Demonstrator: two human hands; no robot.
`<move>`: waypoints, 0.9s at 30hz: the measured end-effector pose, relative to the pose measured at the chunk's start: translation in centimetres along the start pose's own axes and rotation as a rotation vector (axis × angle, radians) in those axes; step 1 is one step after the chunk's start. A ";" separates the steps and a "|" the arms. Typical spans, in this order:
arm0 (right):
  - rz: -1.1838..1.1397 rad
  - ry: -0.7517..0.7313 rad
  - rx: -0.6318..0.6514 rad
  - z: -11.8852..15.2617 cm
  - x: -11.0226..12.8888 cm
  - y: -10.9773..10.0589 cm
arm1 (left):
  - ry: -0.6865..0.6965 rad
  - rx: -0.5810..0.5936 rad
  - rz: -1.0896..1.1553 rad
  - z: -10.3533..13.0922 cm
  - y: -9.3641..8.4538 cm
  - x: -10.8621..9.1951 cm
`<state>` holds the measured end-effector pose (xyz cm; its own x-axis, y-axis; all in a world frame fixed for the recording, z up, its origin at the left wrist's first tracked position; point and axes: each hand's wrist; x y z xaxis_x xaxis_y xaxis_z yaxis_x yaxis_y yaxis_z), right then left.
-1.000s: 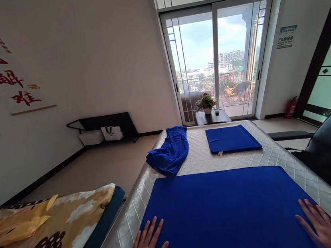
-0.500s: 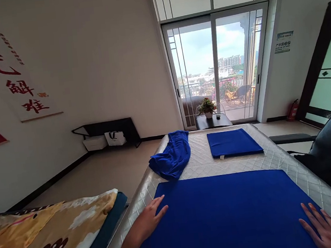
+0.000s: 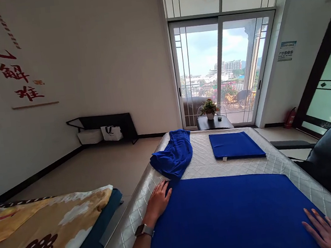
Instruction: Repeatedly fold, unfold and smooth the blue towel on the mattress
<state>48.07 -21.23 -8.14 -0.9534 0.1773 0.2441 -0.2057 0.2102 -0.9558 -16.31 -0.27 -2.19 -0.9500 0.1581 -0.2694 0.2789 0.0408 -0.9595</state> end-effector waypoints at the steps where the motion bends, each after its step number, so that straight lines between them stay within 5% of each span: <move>1: 0.011 0.006 -0.005 -0.4 0.6 0.1 | -0.002 0.000 -0.001 0.0 -0.1 0.0; 4: 0.053 -0.039 0.036 -2.5 5.6 0.0 | 0.008 -0.012 -0.009 0.0 -0.2 -0.1; 11: -0.048 -0.348 0.409 -6.6 29.1 -2.2 | 0.018 -0.026 -0.052 0.1 -0.4 -0.5; 15: -0.107 -0.505 0.468 -7.9 36.9 -1.0 | 0.016 -0.038 -0.060 0.2 -0.4 -0.5; 18: -0.125 -0.519 0.489 -8.9 38.4 0.7 | 0.016 -0.060 -0.062 0.1 -0.2 -0.3; 21: -0.117 -0.496 0.502 -9.8 37.0 1.9 | 0.028 -0.065 -0.064 0.0 0.1 0.0; 27: -0.014 -0.343 0.442 -12.1 27.7 2.1 | 0.026 -0.060 -0.065 -0.1 0.2 0.0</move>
<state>23.94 -4.28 -1.44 -0.9520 -0.1611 0.2602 -0.2211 -0.2259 -0.9487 -16.28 -0.19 -2.37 -0.9625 0.1785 -0.2040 0.2257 0.1109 -0.9679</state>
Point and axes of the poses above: each hand's wrist, its own z-axis away from the middle knuckle, its own y-axis out of the palm, x = y × z, and after that the axes turned 7 degrees about x, right-handed
